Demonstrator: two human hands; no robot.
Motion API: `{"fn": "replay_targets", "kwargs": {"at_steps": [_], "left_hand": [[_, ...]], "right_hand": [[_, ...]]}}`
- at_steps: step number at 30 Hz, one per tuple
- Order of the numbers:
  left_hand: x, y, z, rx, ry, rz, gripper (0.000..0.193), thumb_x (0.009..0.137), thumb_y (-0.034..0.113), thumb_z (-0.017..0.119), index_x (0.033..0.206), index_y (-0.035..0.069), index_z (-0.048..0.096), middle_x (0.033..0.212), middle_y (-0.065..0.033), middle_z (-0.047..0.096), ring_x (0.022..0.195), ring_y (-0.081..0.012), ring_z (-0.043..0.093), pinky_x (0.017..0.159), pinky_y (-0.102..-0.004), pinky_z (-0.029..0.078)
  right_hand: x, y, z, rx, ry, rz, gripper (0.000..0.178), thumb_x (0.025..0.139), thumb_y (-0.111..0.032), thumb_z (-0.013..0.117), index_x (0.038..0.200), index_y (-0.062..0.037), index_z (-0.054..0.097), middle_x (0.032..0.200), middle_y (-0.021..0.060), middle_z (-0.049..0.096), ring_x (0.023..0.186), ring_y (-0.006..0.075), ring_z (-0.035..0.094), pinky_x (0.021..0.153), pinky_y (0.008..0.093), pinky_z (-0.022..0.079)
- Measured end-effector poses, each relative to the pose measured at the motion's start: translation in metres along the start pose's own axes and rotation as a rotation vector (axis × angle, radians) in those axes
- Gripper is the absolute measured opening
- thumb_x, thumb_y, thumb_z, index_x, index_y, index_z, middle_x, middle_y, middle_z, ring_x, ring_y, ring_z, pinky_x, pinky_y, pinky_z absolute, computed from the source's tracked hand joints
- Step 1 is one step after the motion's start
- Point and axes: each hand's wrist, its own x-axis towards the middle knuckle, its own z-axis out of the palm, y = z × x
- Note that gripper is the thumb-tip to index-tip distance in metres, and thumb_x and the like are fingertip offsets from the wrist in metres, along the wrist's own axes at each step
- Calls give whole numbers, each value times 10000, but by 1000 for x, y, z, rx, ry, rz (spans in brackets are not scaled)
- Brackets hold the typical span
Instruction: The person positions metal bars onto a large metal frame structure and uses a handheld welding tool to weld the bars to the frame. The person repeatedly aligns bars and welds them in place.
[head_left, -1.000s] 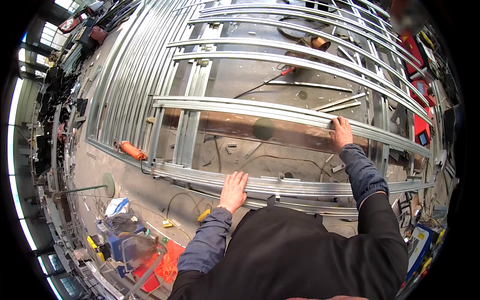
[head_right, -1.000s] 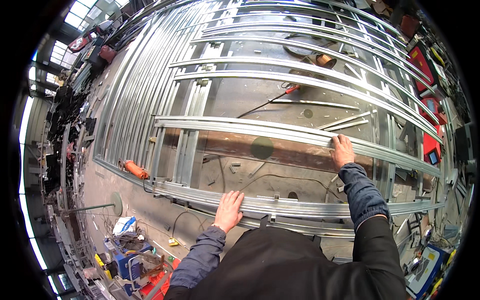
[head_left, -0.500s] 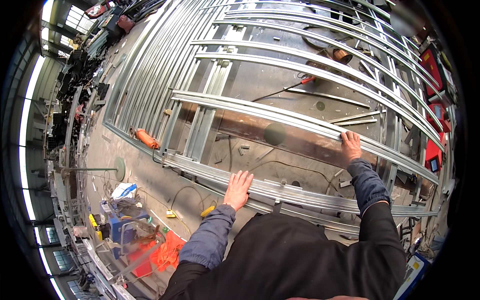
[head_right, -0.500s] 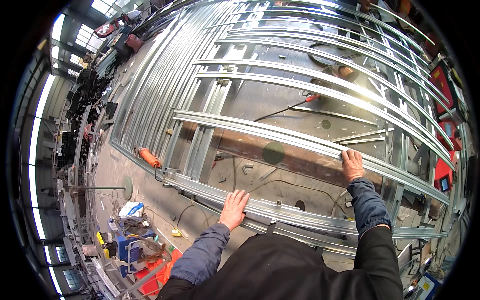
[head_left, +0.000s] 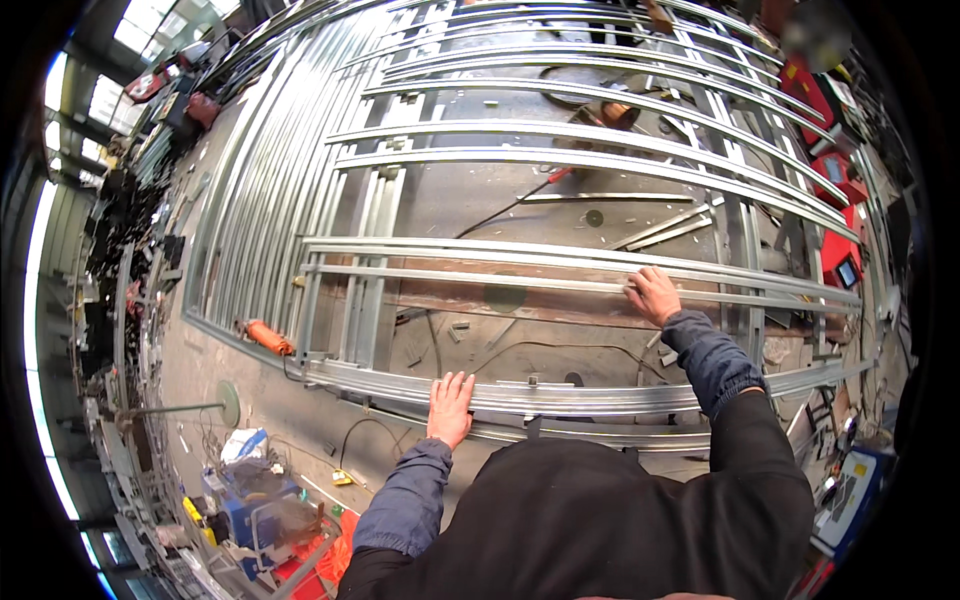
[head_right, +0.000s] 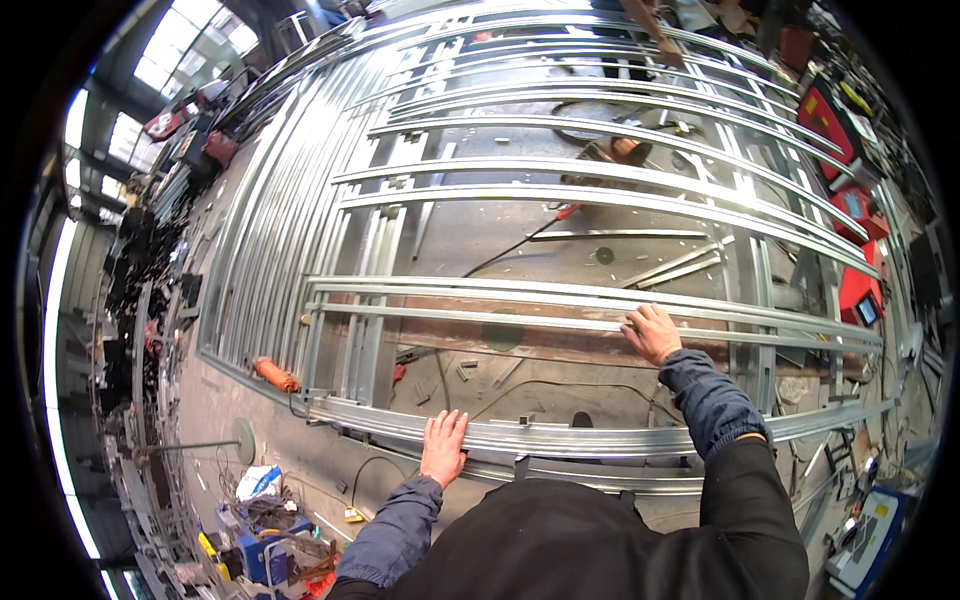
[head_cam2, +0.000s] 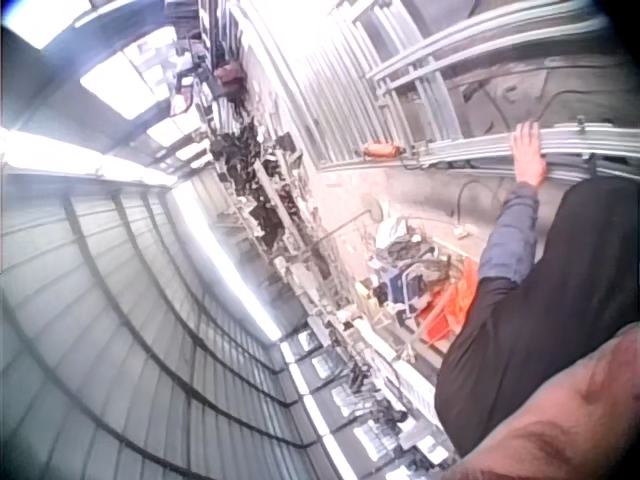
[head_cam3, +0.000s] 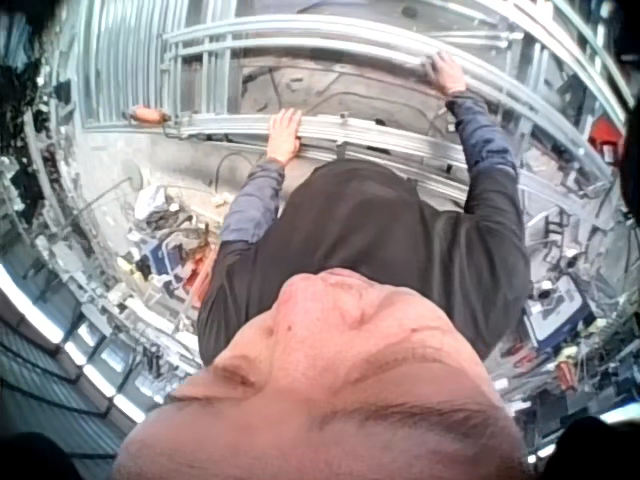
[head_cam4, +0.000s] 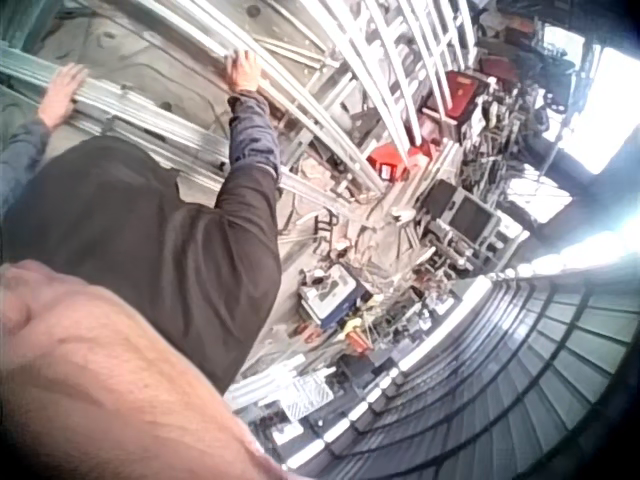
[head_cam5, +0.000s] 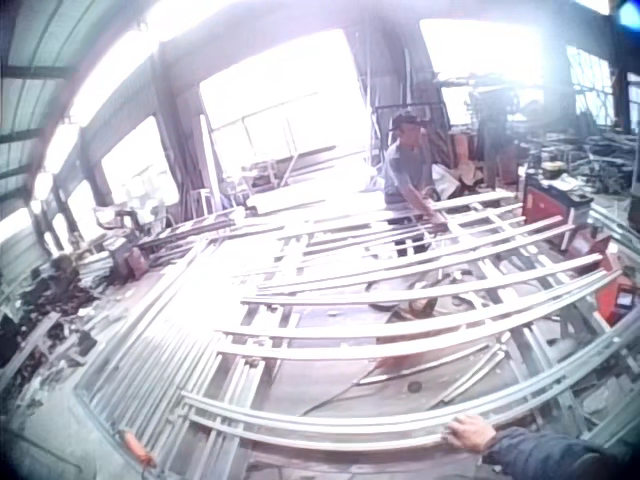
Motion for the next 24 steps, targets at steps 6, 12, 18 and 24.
{"fn": "replay_targets", "kwargs": {"at_steps": [6,12,18,24], "left_hand": [[-2,6,4,23,0,-5,915,768,74,795,1623,128,472,1626,-135,476,1563,-380,379,1323,-576,245],[0,5,1,37,-32,-9,924,789,91,805,1641,148,453,1634,-123,470,1567,-369,377,1327,-575,236],[-1,1,1,62,-67,-10,938,819,161,839,1659,153,421,1639,-120,461,1577,-363,367,1335,-569,231],[-2,3,0,91,-56,12,943,807,164,853,1649,141,429,1630,-129,468,1570,-370,372,1324,-574,248]], "right_hand": [[20,37,1,-122,28,392,473,1021,-430,680,1401,-148,683,1404,130,659,1361,343,557,1200,501,374],[25,44,0,-25,-55,441,474,1019,-530,626,1277,-150,744,1233,128,674,1231,383,554,1148,525,339],[19,48,12,-42,70,404,457,995,-533,673,1244,-159,756,1184,129,672,1206,365,563,1120,512,355],[18,47,16,-26,115,397,442,984,-508,688,1229,-150,769,1179,107,674,1226,362,549,1152,503,335]]}}
